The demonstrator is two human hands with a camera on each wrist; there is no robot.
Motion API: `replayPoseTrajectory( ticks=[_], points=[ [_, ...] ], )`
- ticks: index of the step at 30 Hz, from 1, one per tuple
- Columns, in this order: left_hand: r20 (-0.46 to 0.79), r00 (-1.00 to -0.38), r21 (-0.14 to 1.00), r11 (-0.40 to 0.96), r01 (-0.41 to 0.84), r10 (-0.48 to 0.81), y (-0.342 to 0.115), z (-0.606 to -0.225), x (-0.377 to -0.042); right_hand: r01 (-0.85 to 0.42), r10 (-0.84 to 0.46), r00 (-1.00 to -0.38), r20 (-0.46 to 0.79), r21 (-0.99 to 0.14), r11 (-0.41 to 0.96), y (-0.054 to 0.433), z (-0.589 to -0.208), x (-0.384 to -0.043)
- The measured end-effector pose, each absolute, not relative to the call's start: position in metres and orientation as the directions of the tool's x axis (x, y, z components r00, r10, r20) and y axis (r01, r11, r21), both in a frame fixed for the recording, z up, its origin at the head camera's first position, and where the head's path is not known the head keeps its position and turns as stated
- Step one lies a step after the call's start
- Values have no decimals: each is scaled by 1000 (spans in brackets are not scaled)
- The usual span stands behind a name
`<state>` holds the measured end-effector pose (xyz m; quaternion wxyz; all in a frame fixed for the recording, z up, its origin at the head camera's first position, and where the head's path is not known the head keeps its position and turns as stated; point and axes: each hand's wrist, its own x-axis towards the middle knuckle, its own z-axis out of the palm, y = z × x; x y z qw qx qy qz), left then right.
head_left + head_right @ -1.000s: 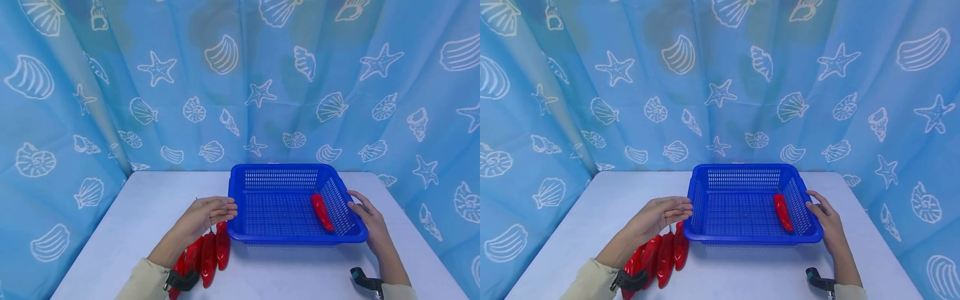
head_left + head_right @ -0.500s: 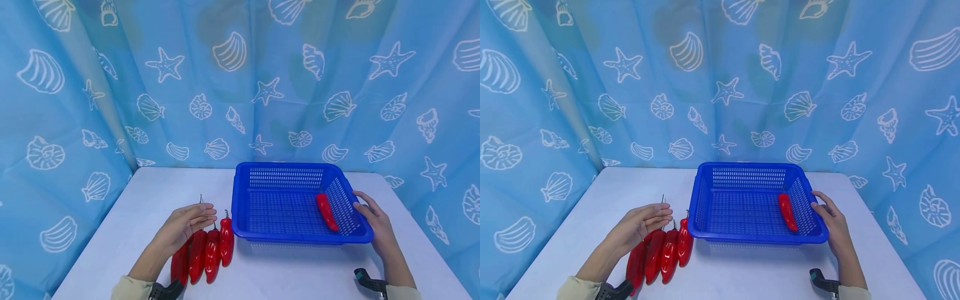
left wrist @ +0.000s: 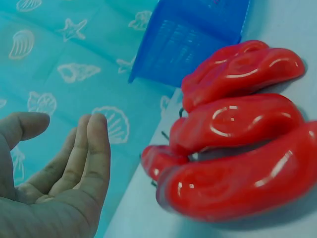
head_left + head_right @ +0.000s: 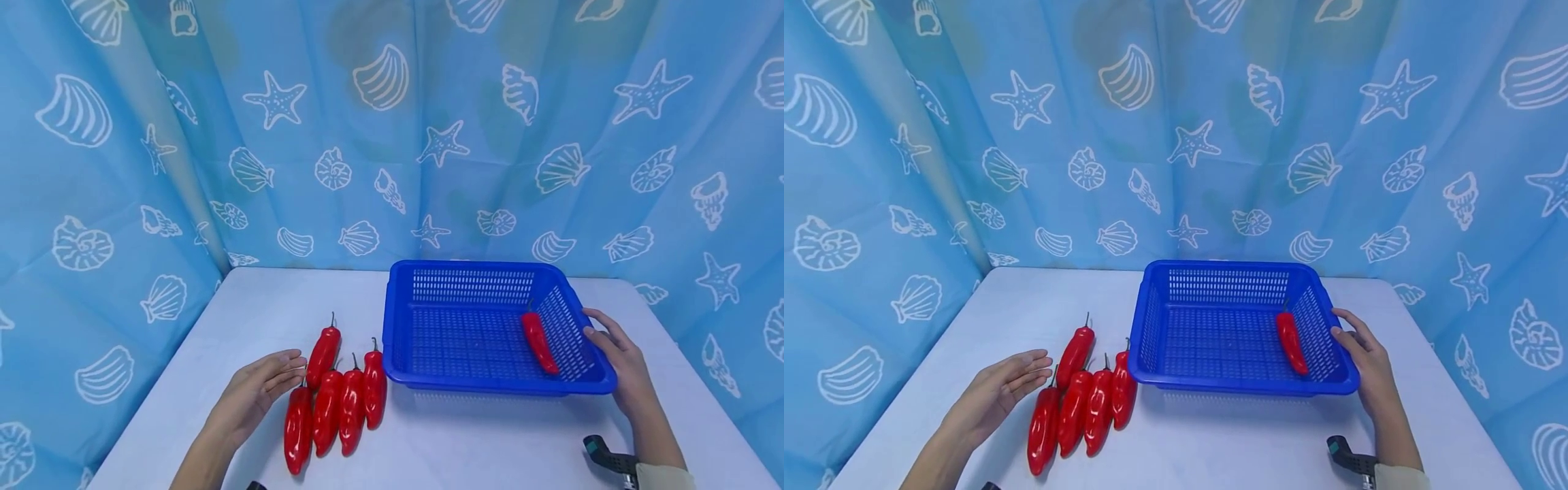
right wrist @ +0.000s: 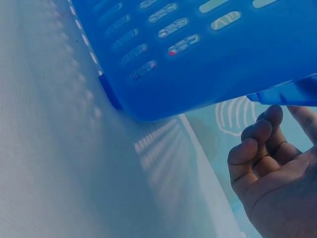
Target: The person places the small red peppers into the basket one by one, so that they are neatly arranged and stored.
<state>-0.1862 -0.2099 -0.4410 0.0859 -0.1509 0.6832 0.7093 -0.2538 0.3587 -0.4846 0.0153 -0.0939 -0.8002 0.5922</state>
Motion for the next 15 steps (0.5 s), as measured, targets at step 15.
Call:
replayPoseTrajectory(
  ticks=[15],
  points=[
    [-382,-901,919,18,-394,-205,-227,-461,-167,119,160,-984,-78,-958,262,360,-485,-255]
  ],
)
